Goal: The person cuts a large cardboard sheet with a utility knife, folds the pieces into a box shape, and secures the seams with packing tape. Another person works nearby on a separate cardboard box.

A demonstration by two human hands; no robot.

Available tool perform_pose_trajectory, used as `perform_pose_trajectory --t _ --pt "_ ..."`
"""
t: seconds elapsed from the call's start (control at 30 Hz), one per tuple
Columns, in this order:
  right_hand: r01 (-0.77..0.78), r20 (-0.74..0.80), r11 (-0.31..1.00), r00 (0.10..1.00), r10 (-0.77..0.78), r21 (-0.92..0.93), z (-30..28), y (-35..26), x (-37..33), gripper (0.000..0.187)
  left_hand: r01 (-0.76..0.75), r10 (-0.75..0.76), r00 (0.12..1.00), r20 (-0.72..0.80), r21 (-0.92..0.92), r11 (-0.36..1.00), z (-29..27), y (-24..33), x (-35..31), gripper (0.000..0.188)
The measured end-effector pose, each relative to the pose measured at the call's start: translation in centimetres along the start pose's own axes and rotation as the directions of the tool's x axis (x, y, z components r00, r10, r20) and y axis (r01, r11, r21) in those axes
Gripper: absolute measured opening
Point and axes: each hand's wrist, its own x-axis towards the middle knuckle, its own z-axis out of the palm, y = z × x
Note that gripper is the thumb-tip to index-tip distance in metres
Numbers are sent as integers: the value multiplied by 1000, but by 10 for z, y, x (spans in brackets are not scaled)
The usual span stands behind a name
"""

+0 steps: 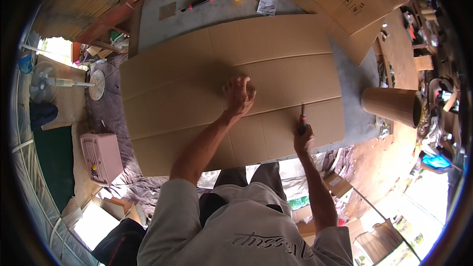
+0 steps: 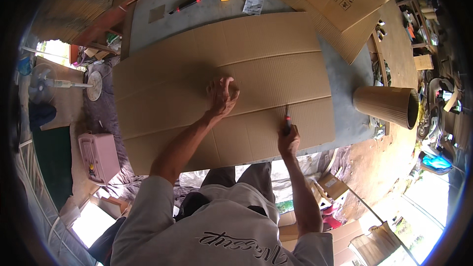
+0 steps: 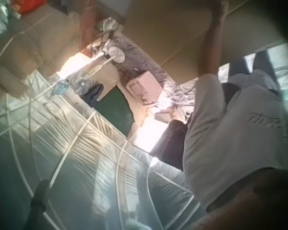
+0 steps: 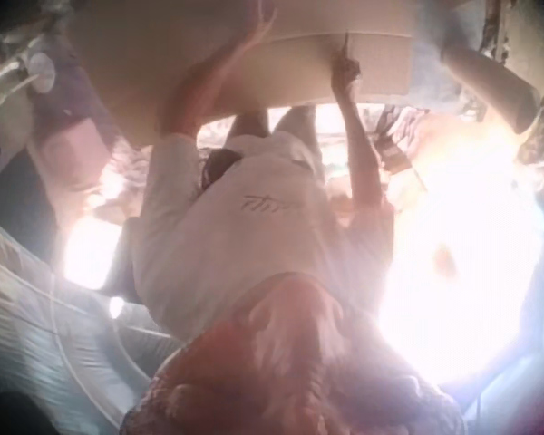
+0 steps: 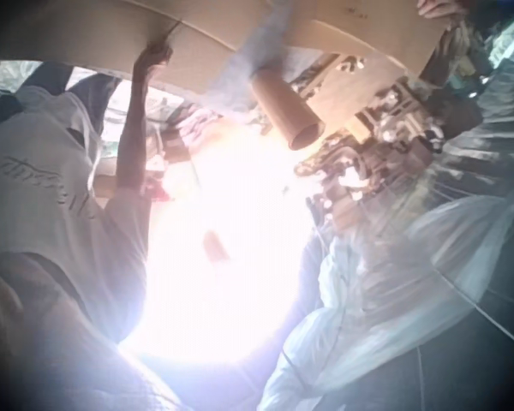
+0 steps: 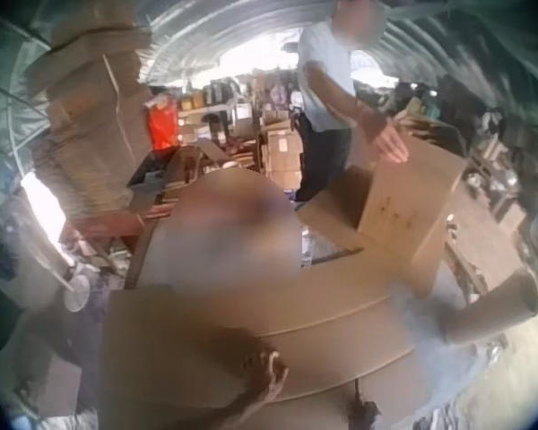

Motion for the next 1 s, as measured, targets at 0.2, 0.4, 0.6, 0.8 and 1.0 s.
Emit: perform_pose_trajectory --t 0.2,0.4,0.6,0.8,1.0 --pt "243 -77 917 957 -281 -317 24 -30 -11 19 203 -204 956 -208 -30 979 9 29 12 38" --pt "214 -49 911 968 -246 -351 28 -46 -16 30 288 -284 943 -172 -4 958 13 30 15 33" --pt "210 -39 914 970 -238 -348 28 -44 -21 34 365 -342 900 -269 39 930 23 43 25 24" --pt "202 -18 920 975 -221 -337 31 -42 -20 40 325 -300 926 -230 78 943 19 39 33 18" --pt "169 -33 927 981 -191 -336 31 -46 -22 42 243 -217 935 -279 61 968 24 25 49 16"
